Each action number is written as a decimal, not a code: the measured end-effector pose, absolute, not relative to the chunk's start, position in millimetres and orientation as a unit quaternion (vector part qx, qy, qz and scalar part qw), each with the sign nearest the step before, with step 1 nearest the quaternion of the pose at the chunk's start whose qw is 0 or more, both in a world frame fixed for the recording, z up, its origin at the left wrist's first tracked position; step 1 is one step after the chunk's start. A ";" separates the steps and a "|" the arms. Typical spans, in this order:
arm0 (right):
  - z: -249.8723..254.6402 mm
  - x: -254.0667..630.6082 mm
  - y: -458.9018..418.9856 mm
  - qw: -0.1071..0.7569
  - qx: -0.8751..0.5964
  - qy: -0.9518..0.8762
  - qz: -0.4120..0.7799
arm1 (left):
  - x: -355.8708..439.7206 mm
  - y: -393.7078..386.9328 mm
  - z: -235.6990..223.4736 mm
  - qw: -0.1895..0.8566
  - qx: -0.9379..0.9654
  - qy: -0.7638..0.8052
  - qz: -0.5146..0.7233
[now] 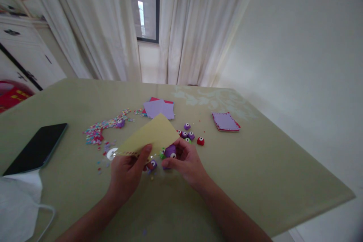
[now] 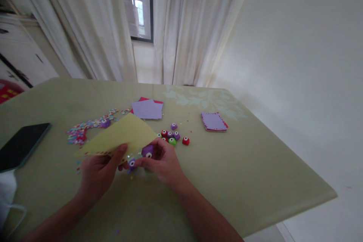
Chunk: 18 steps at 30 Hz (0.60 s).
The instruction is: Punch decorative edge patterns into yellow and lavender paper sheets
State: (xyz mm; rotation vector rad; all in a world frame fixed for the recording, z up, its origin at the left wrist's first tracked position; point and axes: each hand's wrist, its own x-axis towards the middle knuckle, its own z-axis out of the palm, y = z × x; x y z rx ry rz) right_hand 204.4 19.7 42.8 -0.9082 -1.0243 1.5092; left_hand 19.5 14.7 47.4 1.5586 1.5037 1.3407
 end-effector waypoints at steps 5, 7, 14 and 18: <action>42.3 203.2 20.1 0.529 -0.387 -0.437 0.616 | 19.4 13.9 45.5 0.291 0.593 0.568 0.491; 41.9 203.1 20.1 0.526 -0.385 -0.438 0.619 | 19.2 14.1 45.1 0.289 0.593 0.569 0.491; 40.9 205.3 20.5 0.527 -0.391 -0.444 0.610 | 19.8 14.2 50.2 0.286 0.591 0.573 0.490; 41.4 204.9 20.0 0.531 -0.378 -0.442 0.617 | 20.7 14.3 52.8 0.295 0.591 0.567 0.491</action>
